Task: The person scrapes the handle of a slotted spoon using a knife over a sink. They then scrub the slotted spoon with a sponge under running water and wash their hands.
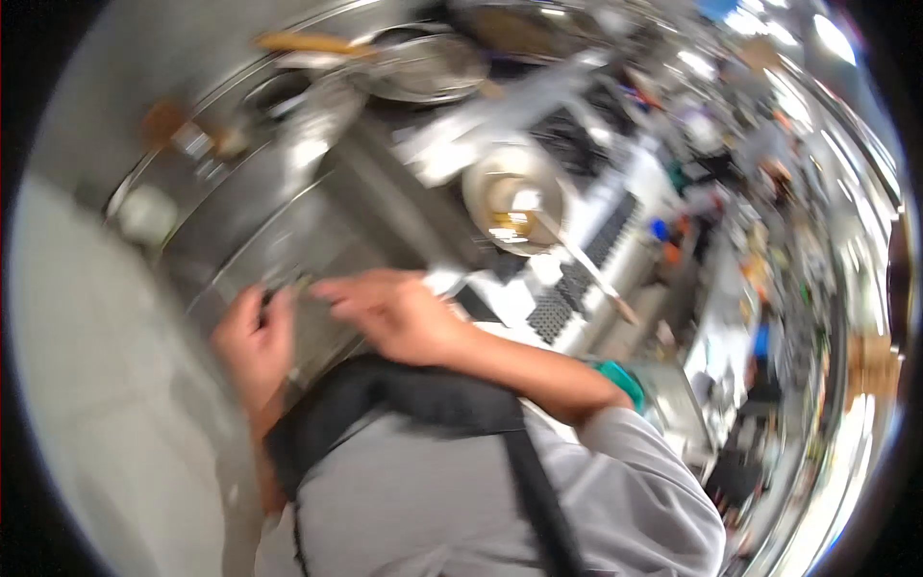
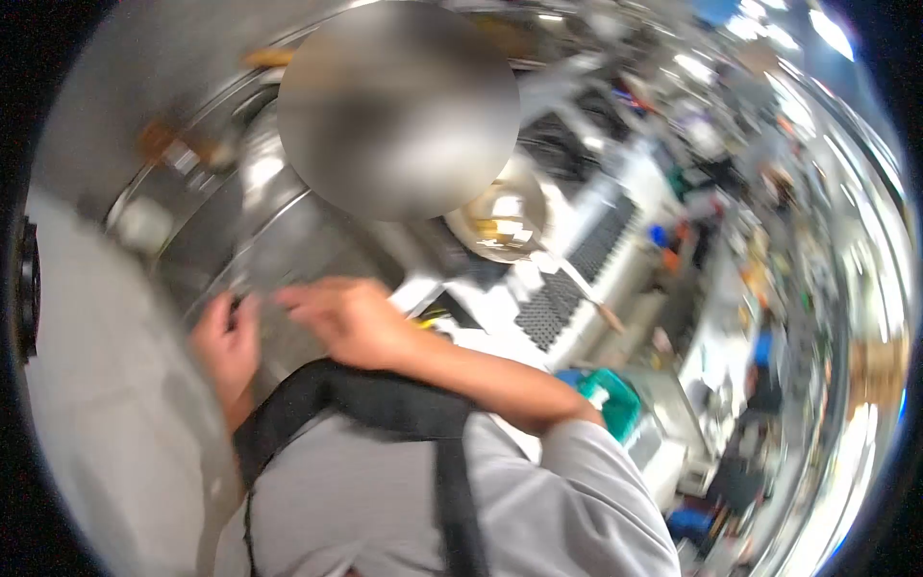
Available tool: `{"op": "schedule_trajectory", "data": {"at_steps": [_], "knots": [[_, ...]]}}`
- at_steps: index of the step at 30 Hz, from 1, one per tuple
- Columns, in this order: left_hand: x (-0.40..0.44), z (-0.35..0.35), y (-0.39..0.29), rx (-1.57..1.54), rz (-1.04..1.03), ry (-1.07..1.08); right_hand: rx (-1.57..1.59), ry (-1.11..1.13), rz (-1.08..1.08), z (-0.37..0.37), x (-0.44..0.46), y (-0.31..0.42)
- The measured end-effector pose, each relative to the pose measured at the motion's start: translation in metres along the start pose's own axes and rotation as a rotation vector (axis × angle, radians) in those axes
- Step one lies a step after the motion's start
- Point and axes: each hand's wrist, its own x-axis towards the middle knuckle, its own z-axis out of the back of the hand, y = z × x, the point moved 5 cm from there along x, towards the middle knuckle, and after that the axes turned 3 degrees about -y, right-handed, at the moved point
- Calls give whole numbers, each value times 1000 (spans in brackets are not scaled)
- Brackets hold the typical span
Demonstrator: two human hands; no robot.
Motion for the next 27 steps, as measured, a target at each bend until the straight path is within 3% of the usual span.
{"op": "schedule_trajectory", "data": {"at_steps": [1, 3, 4, 6, 9, 12, 15, 18, 21, 24, 26, 27], "knots": [[0, -8, 11, -68, -49, -56, -37, 56, -114, 6, 3, 4], [0, -11, 18, -63, -20, -18, -161, -37, 20, 0, -2, -2], [3, -16, 19, -20, -94, -40, -156, -31, -37, 1, -4, -4], [3, -21, 19, -1, -52, -47, -331, 41, -134, 6, -7, 9], [5, -33, 26, -183, 137, 50, -208, -72, -64, 9, -14, 1], [5, -38, 24, -183, 164, 102, -59, -166, -27, 10, -21, -14], [5, -42, 9, -139, -119, -19, 30, -278, -16, 12, -28, -30], [7, -42, 13, -11, -264, -24, 91, -313, -267, 30, -30, -35], [4, -55, 27, -513, 246, 143, 85, -333, -195, 42, -37, -23], [5, -63, 4, -718, 515, 302, -10, -359, 48, 33, -32, -23], [3, -65, -3, -909, 642, 413, 26, -275, -168, 39, -30, -16], [2, -63, -4, -881, 573, 445, 133, -270, -271, 33, -33, -24]]}}
